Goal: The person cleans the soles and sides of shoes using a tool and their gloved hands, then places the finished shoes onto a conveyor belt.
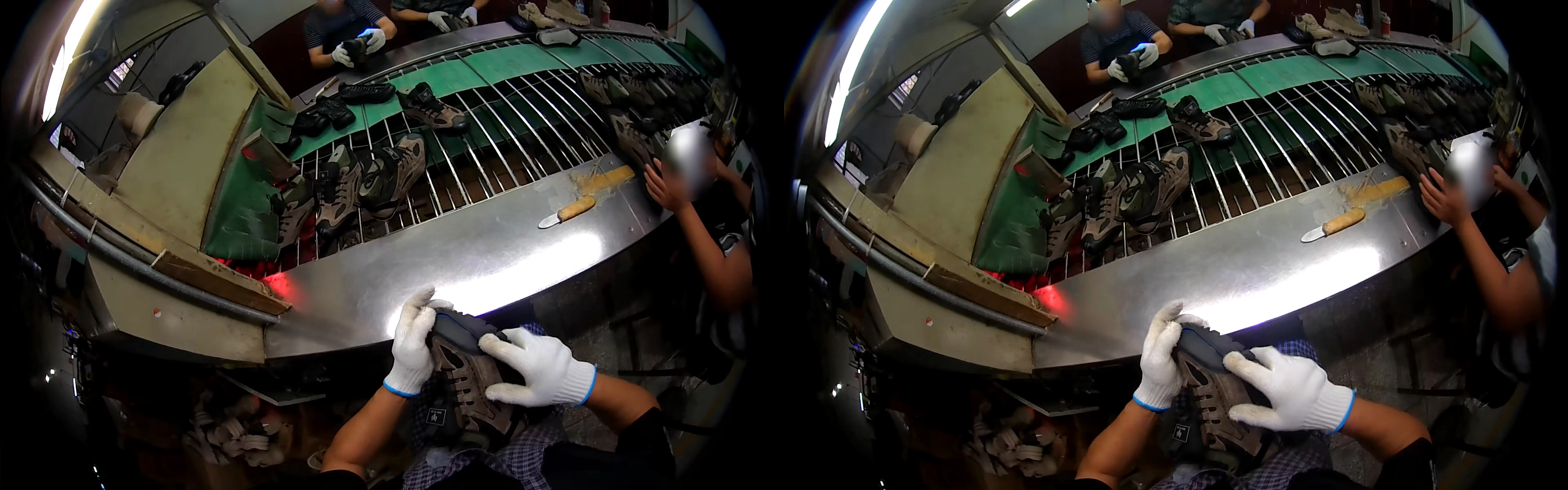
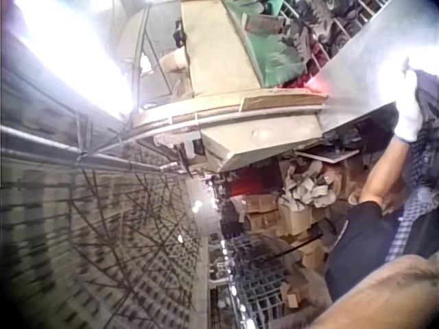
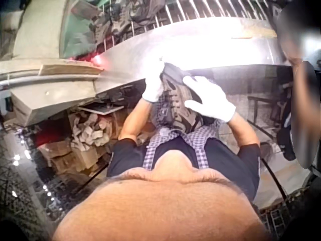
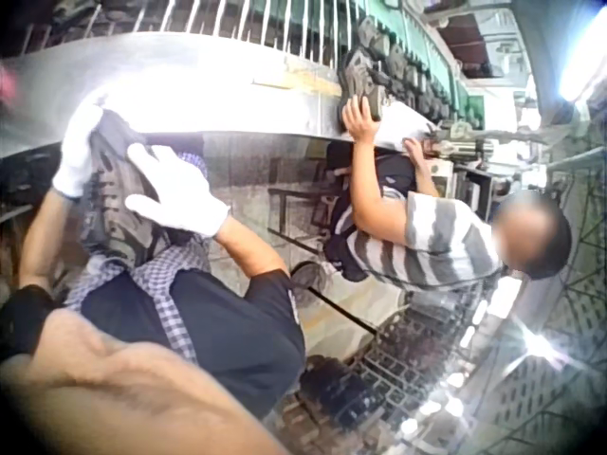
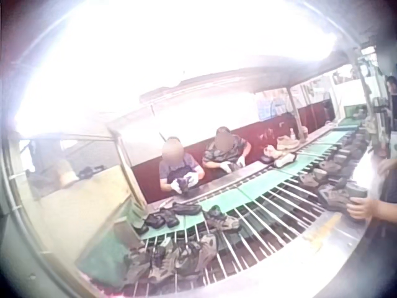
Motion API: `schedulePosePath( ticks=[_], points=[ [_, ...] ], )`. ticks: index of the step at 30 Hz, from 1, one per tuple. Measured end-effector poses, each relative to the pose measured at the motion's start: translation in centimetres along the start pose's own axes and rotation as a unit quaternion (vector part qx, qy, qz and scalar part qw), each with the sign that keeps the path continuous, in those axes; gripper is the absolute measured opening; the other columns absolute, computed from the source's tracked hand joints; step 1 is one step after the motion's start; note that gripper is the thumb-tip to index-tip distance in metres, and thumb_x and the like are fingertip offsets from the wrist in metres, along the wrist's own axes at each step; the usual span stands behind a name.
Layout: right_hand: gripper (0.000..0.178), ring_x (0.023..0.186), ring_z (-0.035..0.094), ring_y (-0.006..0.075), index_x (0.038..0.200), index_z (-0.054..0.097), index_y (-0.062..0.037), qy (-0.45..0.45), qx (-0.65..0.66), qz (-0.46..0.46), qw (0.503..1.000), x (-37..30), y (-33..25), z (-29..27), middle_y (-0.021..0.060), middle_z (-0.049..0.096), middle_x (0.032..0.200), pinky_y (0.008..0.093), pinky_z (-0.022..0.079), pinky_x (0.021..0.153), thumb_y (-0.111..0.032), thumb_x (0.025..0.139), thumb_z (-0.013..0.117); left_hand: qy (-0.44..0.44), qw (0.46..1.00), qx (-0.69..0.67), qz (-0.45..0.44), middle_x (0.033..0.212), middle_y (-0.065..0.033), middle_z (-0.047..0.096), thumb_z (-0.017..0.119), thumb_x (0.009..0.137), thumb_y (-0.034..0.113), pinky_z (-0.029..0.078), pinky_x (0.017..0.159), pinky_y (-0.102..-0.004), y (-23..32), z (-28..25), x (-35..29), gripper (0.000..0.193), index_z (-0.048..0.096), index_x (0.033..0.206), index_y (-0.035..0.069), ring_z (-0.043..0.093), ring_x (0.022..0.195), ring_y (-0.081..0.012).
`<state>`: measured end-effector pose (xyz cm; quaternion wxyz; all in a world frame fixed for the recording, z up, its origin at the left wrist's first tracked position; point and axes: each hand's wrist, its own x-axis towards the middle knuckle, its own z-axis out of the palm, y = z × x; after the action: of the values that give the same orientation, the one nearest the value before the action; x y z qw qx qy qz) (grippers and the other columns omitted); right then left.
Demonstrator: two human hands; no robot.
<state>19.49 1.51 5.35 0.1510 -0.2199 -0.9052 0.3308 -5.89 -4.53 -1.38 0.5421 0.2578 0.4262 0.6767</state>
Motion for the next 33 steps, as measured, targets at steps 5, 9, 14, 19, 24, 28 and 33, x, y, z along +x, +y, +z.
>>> schedulePosePath(
  ticks=[5, 9, 14, 19, 24, 28, 33],
  points=[
    [0.094, 0.087, 0.076, 0.0391, 0.162, 0.037, -0.0122, -0.102, -0.039, 0.096, 0.989, 2.8, -2.0, -1.9, 0.0215, 0.069, 0.11, 0.0463, 0.062, 0.069, -0.067, 0.093, 0.07, 0.029, 0.997, 0.073, 0.001, 0.116, -0.0182, 0.07, 0.043, 0.115, 0.019, 0.056, 0.101, -0.0371, 1.7, 2.6, -0.3, 0.038, 0.048, 0.145, -0.003, 0.068, 0.108, -0.0237],
    [0.095, 0.088, 0.076, 0.0438, 0.164, 0.034, -0.0111, -0.054, -0.028, 0.045, 0.997, 4.6, -2.6, -2.1, 0.024, 0.07, 0.11, 0.049, 0.063, 0.069, -0.066, 0.094, 0.069, 0.062, 0.993, 0.101, 0.022, 0.111, -0.0143, 0.072, 0.042, 0.116, 0.022, 0.056, 0.097, -0.0324, 2.3, 4.3, -0.2, 0.038, 0.052, 0.143, -0.004, 0.067, 0.104, -0.0183],
    [0.098, 0.097, 0.075, 0.0427, 0.165, 0.035, -0.0102, -0.143, -0.099, 0.064, 0.983, 6.0, -4.8, -3.7, 0.0268, 0.069, 0.119, 0.0496, 0.063, 0.083, -0.061, 0.092, 0.074, 0.076, 0.988, 0.135, 0.025, 0.116, -0.0142, 0.07, 0.033, 0.119, 0.031, 0.053, 0.103, -0.0331, 3.9, 6.0, -1.0, 0.049, 0.053, 0.145, -0.005, 0.066, 0.106, -0.018],
    [0.097, 0.122, 0.069, 0.0426, 0.165, 0.035, -0.0075, -0.114, 0.039, 0.025, 0.992, 8.2, -3.8, -4.5, 0.0305, 0.062, 0.144, 0.0462, 0.058, 0.102, -0.048, 0.09, 0.082, 0.042, 0.998, 0.026, 0.028, 0.133, -0.0182, 0.062, 0.025, 0.119, 0.042, 0.048, 0.111, -0.0373, 5.0, 7.6, -1.8, 0.061, 0.044, 0.155, -0.004, 0.062, 0.116, -0.0227],
    [0.104, 0.134, 0.065, 0.0373, 0.166, 0.028, 0.0014, -0.023, 0.064, 0.011, 0.998, 6.4, -4.9, -5.3, 0.0289, 0.053, 0.155, 0.0431, 0.055, 0.109, -0.04, 0.089, 0.083, -0.03, 0.999, -0.015, 0.024, 0.143, -0.0169, 0.053, 0.04, 0.117, 0.039, 0.045, 0.115, -0.0403, 3.1, 3.0, -1.9, 0.061, 0.031, 0.161, -0.003, 0.052, 0.135, -0.0279],
    [0.108, 0.14, 0.061, 0.0329, 0.162, 0.035, 0.0059, 0.159, 0.148, -0.048, 0.975, 2.6, -7.4, -7.1, 0.0274, 0.058, 0.152, 0.0419, 0.048, 0.117, -0.025, 0.079, 0.097, -0.019, 0.971, -0.004, -0.237, 0.149, -0.0152, 0.057, 0.043, 0.113, 0.058, 0.045, 0.117, -0.0441, -2.1, -4.9, -4.7, 0.074, 0.042, 0.158, -0.001, 0.058, 0.134, -0.029],
    [0.112, 0.14, 0.056, 0.031, 0.159, 0.039, 0.0079, 0.094, 0.537, -0.063, 0.836, 0.0, 4.6, -0.5, 0.02, 0.054, 0.154, 0.0418, 0.041, 0.122, -0.068, 0.087, 0.078, -0.082, 0.974, -0.033, -0.208, 0.148, -0.0159, 0.061, 0.069, 0.1, 0.055, 0.048, 0.118, -0.0476, 3.8, -6.4, -6.0, 0.08, 0.047, 0.158, 0.005, 0.06, 0.136, -0.0317]
  ],
)
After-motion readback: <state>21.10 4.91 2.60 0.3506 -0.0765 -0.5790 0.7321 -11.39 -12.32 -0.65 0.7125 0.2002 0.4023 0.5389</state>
